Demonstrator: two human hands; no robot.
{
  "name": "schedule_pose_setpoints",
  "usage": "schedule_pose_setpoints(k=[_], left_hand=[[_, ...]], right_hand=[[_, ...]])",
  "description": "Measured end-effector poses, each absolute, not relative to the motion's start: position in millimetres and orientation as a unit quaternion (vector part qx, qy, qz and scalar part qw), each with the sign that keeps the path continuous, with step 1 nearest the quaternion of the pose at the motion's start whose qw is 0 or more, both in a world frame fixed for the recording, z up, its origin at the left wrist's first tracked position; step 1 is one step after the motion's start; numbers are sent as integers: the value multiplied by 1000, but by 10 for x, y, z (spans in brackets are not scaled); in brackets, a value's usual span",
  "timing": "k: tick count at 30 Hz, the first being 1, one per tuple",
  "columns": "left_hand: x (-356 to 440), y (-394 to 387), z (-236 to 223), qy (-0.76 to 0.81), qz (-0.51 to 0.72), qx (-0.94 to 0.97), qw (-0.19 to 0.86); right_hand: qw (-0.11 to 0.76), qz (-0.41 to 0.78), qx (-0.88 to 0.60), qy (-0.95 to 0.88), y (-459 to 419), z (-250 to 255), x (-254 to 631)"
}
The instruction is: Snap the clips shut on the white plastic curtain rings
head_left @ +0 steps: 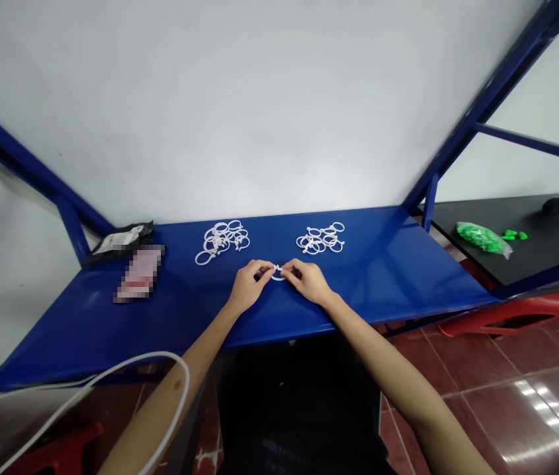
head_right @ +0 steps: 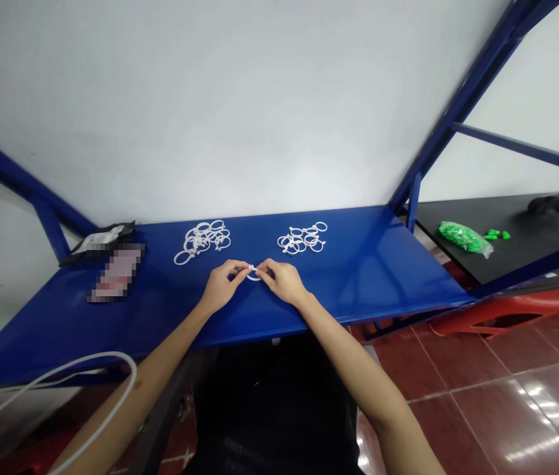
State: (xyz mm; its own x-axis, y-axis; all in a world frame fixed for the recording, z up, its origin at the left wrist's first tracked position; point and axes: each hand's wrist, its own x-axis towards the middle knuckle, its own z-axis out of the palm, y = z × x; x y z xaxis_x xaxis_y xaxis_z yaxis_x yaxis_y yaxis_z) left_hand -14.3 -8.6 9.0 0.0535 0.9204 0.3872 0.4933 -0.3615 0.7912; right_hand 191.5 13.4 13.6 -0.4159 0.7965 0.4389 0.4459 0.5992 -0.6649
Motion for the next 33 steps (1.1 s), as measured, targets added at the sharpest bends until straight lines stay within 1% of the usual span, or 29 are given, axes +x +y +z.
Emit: schedule_pose_setpoints(k=[11,16,20,23,25,28,33], left_hand=[[-99,-129,123,494,442,735,144],[-77,-142,107,482,407,769,104],[-136,-46,117,506,372,776,64],[-283,75,131,568,359,740,13],[-404,146,126,630,319,708,-40],[-540,205,97,695,237,671,-97],[-573,211,61,705,220,667,-102]], right_hand=[[381,194,-360,-829,145,87,1912],[365,166,-359,-843,113,80,1926],[371,103,-399,-832,162,99,1954],[417,30,-458,-785,332,125,2079],[442,-20,-514,-735,498,131,2221],[420,-72,-583,-692,738,105,2439],[398,-81,-601,-689,872,36,2577]])
